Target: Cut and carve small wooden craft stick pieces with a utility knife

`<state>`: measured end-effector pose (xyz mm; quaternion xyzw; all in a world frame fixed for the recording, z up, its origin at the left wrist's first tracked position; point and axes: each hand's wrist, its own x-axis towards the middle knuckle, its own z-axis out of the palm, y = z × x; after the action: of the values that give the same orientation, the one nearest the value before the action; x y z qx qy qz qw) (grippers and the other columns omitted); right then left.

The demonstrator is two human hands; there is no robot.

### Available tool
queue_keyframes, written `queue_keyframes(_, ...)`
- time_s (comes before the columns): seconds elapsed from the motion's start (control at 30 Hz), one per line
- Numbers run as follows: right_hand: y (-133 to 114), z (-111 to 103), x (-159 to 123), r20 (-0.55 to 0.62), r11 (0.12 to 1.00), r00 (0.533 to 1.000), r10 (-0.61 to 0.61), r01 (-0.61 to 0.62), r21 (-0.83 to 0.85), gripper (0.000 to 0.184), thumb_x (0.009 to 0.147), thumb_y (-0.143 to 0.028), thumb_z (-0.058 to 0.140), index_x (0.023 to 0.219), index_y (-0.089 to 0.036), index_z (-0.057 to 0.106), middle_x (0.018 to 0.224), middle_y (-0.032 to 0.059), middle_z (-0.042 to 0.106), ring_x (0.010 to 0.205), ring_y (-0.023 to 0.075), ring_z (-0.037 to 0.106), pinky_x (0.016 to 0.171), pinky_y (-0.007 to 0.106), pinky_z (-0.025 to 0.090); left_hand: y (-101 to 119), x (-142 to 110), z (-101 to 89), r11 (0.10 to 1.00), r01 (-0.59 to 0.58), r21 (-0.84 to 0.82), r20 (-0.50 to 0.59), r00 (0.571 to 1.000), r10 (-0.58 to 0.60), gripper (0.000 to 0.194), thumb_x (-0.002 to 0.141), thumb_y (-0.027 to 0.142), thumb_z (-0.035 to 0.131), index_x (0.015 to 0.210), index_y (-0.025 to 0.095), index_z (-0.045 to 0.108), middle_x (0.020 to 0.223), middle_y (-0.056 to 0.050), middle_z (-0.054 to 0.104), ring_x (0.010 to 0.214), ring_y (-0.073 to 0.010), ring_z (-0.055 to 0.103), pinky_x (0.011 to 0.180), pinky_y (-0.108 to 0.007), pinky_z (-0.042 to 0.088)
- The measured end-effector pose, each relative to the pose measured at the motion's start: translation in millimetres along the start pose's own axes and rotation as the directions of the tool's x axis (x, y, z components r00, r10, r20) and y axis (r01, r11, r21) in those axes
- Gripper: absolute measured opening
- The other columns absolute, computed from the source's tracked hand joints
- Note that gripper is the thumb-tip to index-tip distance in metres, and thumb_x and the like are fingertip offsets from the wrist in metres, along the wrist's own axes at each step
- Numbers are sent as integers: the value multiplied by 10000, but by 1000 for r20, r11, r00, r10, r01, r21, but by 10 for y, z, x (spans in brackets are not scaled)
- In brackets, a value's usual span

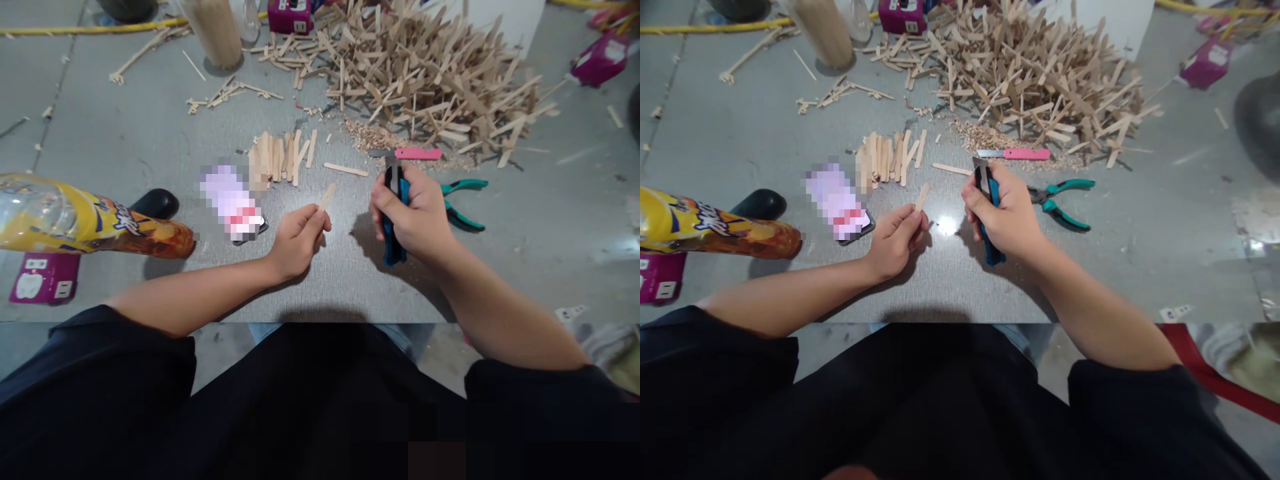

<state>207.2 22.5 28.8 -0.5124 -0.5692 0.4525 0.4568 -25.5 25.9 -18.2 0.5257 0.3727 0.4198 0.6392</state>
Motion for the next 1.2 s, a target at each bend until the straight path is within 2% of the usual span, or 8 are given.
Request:
queue_keyframes(0.13,78,156,-160,-71,867,950,-305,245,-434,219,971,-376,853,1044,-287,666,807,7,756,624,211,698,617,378,542,-59,7,1,998,-37,46,-32,999,38,618,1045,831,697,852,247,635,579,82,456,507,-102,416,502,-270,360)
queue_keyframes(0.23,93,380,-322,73,655,864,-498,430,-621,92,1071,-321,711,1132,-251,706,858,31,816,686,222,752,643,371,498,-89,1,7,989,-68,131,-71,994,78,544,1109,726,650,854,246,619,639,60,508,590,-120,492,585,-291,403)
queue_keyframes(0.5,53,631,-403,376,407,737,-562,642,-650,211,1074,-180,522,1089,-211,730,852,44,809,619,192,643,608,381,351,-84,6,-14,957,-133,258,-13,990,141,535,1170,658,535,827,248,566,737,14,572,735,-161,551,716,-355,450)
queue_keyframes(0.67,-15,427,-396,412,433,761,-502,633,-642,204,1087,-310,592,1100,-203,765,836,36,742,671,196,628,625,358,369,-58,15,0,981,-91,174,-8,996,94,529,1142,662,587,811,249,562,692,32,542,668,-140,522,666,-333,447)
queue_keyframes(0.77,-62,271,-327,335,429,847,-414,505,-749,263,1063,-304,579,1133,-208,814,929,91,738,781,243,653,683,376,387,-58,8,8,995,-48,82,-11,999,49,535,1114,702,625,822,260,554,616,66,476,579,-127,458,588,-309,398)
queue_keyframes(0.9,-66,186,-175,231,310,957,-175,276,-910,314,1066,-272,559,1206,-200,831,1129,152,772,790,252,611,646,379,294,-32,-7,-8,982,-70,177,8,998,70,568,1131,729,604,822,253,585,601,63,477,549,-122,439,564,-314,358)
queue_keyframes(1.03,-19,253,-91,257,235,964,-74,267,-935,305,1080,-248,546,1196,-191,823,1146,150,794,754,232,588,626,369,231,5,-11,-20,952,-128,279,11,991,130,558,1169,678,569,810,251,596,611,46,499,586,-137,489,611,-334,385)
queue_keyframes(1.2,83,281,-52,233,219,959,-161,265,-939,211,972,-159,627,1102,-206,786,991,133,786,693,226,565,632,380,191,12,-15,-15,922,-165,351,17,985,170,514,1193,582,532,802,255,594,624,31,543,609,-149,523,648,-344,410)
